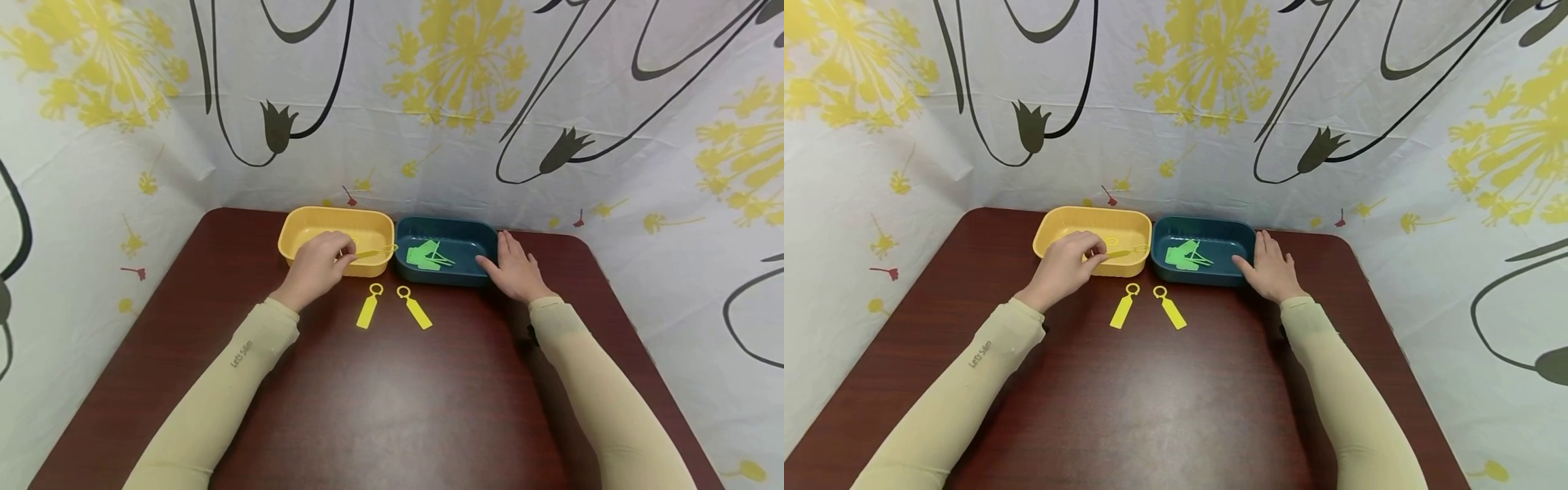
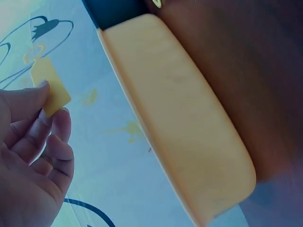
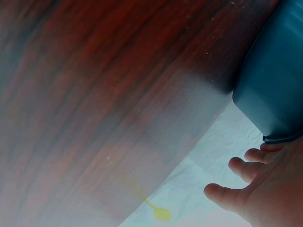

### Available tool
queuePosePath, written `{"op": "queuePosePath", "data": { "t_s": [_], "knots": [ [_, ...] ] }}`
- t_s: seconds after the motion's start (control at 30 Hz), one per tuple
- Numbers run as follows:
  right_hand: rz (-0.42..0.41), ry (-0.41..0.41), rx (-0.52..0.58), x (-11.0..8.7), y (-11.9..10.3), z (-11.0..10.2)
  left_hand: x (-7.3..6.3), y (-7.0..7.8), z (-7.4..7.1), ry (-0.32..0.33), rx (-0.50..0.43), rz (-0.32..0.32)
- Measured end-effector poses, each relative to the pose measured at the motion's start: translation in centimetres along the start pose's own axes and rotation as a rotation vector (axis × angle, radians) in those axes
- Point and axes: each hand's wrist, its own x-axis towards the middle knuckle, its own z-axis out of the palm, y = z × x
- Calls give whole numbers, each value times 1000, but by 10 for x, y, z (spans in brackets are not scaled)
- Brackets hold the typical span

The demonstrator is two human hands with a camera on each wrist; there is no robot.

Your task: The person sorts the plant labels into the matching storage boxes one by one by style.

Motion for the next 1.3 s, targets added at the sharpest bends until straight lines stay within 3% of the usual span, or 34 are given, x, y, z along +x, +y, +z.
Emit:
{"op": "queuePosePath", "data": {
  "t_s": [0.37,0.93,1.3],
  "knots": [
    [1,2,-6,-2,-2,-2,15,-22,-7,-26,61,-22],
    [-2,17,7,0,0,0,37,-50,5,-175,181,-39],
    [-1,12,-5,1,1,1,43,-69,18,-222,206,-18]
  ]
}}
